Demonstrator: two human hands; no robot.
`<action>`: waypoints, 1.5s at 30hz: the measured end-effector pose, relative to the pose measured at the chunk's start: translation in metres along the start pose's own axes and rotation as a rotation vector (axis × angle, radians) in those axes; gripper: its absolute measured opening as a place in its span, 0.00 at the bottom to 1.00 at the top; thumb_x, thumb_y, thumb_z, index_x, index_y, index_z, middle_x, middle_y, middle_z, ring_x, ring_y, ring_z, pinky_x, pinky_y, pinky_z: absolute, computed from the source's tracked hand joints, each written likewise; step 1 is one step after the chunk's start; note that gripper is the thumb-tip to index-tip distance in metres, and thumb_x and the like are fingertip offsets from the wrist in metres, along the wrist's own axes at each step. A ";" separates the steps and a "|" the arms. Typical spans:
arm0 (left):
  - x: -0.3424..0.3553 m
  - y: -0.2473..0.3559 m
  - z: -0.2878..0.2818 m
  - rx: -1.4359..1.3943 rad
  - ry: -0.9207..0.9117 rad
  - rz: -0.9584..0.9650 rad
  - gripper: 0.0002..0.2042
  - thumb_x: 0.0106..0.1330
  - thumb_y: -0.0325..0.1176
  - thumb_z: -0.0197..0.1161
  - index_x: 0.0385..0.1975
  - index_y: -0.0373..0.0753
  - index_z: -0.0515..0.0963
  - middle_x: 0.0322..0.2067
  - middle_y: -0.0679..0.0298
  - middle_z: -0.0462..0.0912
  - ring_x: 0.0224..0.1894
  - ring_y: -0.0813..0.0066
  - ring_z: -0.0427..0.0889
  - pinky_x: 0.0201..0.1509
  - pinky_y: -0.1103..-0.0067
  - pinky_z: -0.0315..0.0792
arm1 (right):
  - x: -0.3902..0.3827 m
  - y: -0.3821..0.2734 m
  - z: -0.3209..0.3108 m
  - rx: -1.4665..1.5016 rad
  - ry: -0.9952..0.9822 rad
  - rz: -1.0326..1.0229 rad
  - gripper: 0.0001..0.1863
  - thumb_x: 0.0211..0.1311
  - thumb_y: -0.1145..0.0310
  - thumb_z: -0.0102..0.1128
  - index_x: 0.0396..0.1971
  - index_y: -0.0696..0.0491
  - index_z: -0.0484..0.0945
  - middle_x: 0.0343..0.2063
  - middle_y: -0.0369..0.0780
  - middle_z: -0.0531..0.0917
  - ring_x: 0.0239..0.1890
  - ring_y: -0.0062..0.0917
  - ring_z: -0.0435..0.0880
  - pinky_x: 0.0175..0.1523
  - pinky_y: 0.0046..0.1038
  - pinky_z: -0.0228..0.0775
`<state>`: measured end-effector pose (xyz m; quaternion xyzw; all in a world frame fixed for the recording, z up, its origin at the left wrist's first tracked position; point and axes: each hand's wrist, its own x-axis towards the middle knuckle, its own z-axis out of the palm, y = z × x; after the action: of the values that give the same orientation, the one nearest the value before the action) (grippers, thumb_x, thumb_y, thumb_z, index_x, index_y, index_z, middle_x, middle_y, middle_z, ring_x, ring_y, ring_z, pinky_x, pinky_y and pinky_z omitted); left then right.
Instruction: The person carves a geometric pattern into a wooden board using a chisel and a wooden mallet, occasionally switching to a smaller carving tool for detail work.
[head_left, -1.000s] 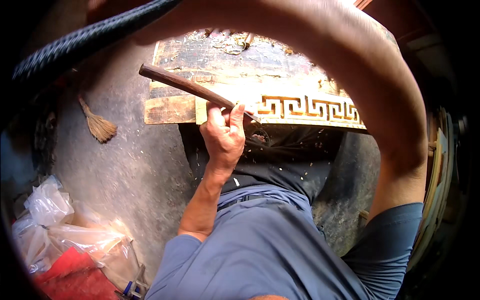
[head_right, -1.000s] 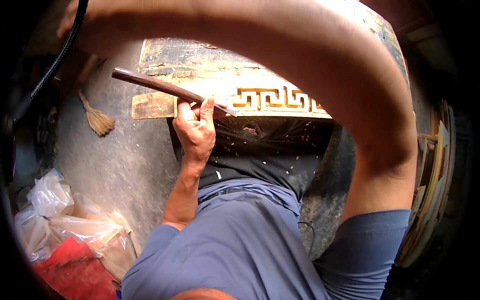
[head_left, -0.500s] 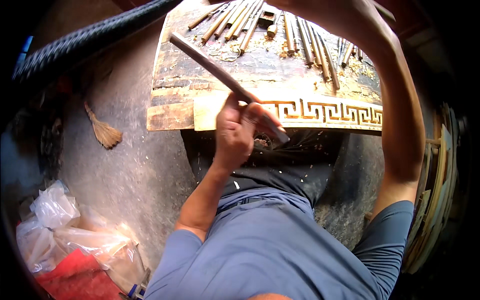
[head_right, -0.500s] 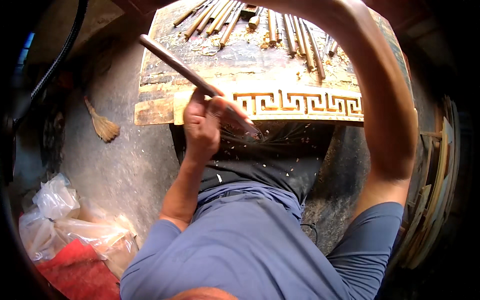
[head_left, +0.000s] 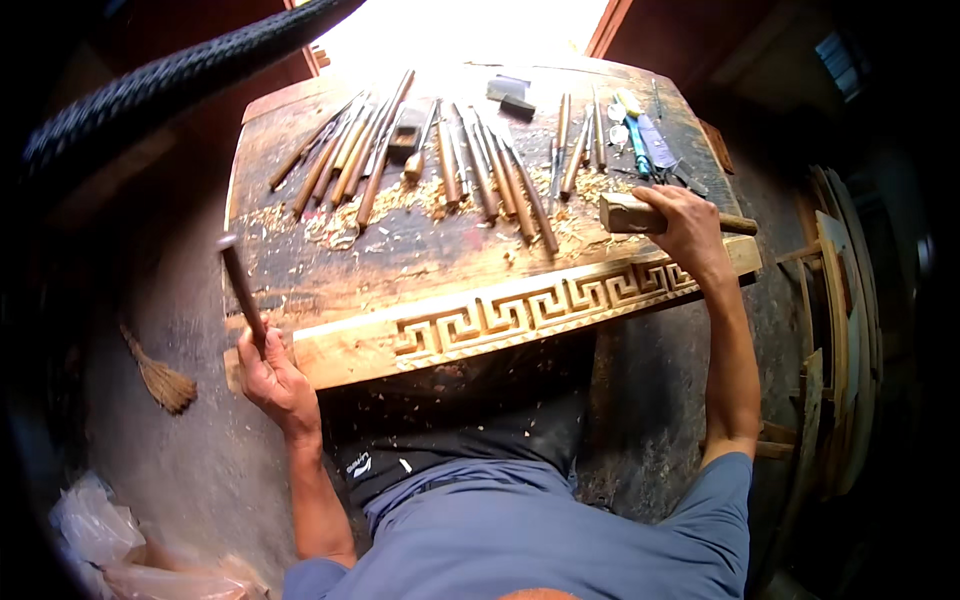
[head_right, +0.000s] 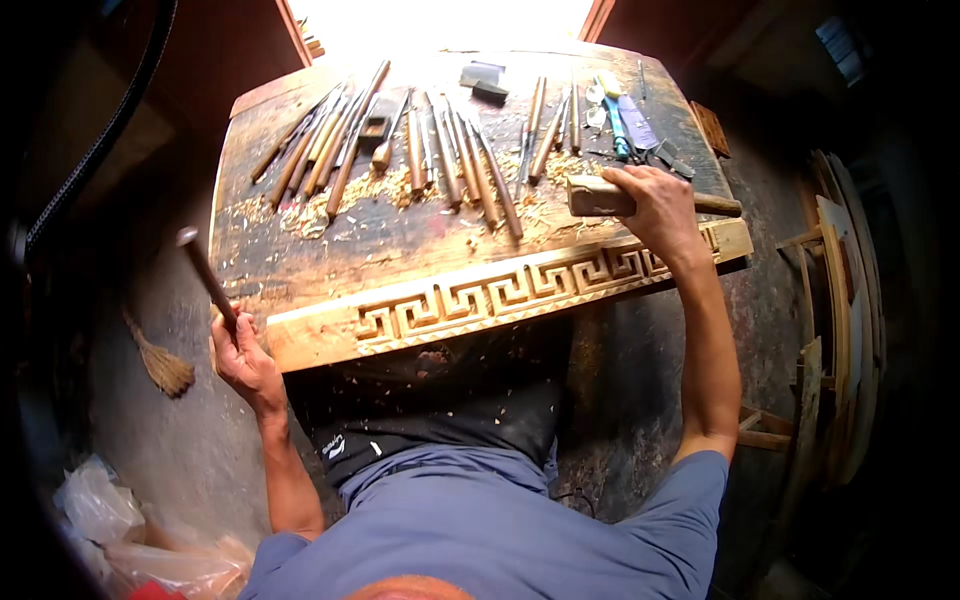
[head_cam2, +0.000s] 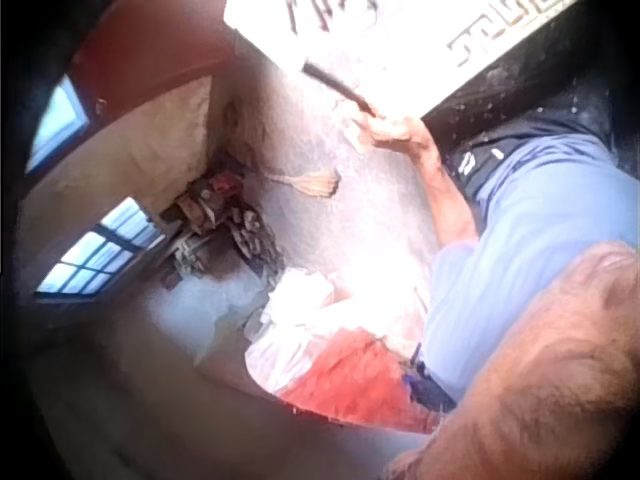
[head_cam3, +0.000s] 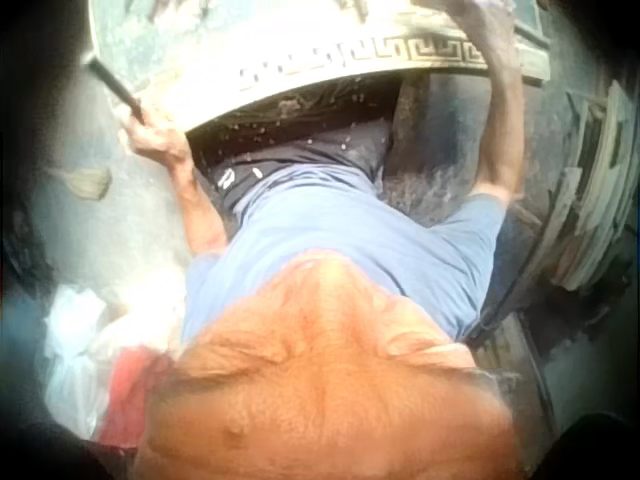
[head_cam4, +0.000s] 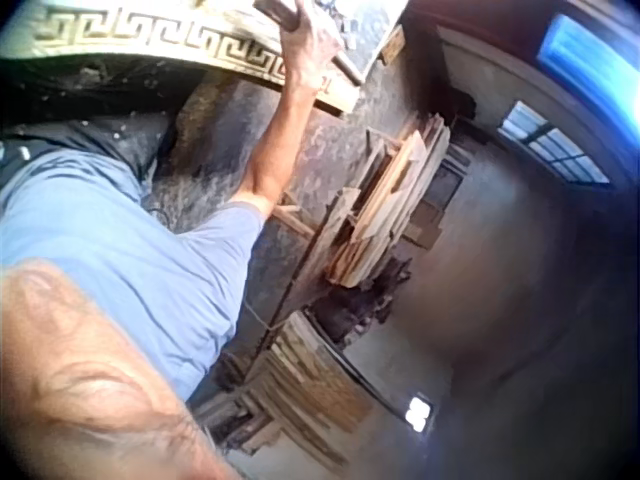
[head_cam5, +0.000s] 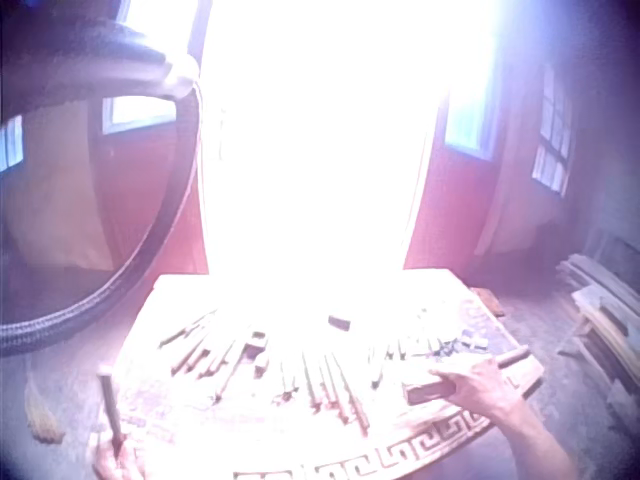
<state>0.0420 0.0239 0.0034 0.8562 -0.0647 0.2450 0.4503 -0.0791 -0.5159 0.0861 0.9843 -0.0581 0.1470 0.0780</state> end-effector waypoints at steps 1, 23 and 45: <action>0.001 0.001 0.009 0.023 -0.001 0.029 0.08 0.83 0.27 0.58 0.53 0.34 0.81 0.38 0.60 0.87 0.41 0.69 0.84 0.50 0.71 0.78 | -0.004 0.005 0.000 -0.014 0.033 -0.015 0.26 0.55 0.66 0.82 0.56 0.41 0.88 0.48 0.37 0.92 0.50 0.35 0.91 0.56 0.37 0.85; 0.000 0.004 0.040 0.349 -0.134 0.185 0.08 0.72 0.26 0.68 0.48 0.35 0.83 0.39 0.52 0.87 0.44 0.47 0.84 0.50 0.57 0.76 | -0.025 0.056 0.035 0.400 -0.260 0.224 0.37 0.53 0.76 0.71 0.68 0.44 0.81 0.66 0.45 0.84 0.66 0.40 0.85 0.74 0.39 0.74; 0.012 0.028 0.040 0.063 -0.026 0.106 0.07 0.83 0.29 0.61 0.51 0.33 0.81 0.41 0.56 0.90 0.42 0.63 0.89 0.48 0.69 0.81 | -0.035 0.033 0.048 0.218 0.096 0.249 0.24 0.63 0.69 0.78 0.58 0.56 0.85 0.62 0.48 0.87 0.67 0.42 0.85 0.70 0.41 0.77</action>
<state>0.0577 -0.0231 0.0107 0.8684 -0.1082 0.2592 0.4086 -0.1038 -0.5533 0.0351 0.9640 -0.1593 0.2081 -0.0453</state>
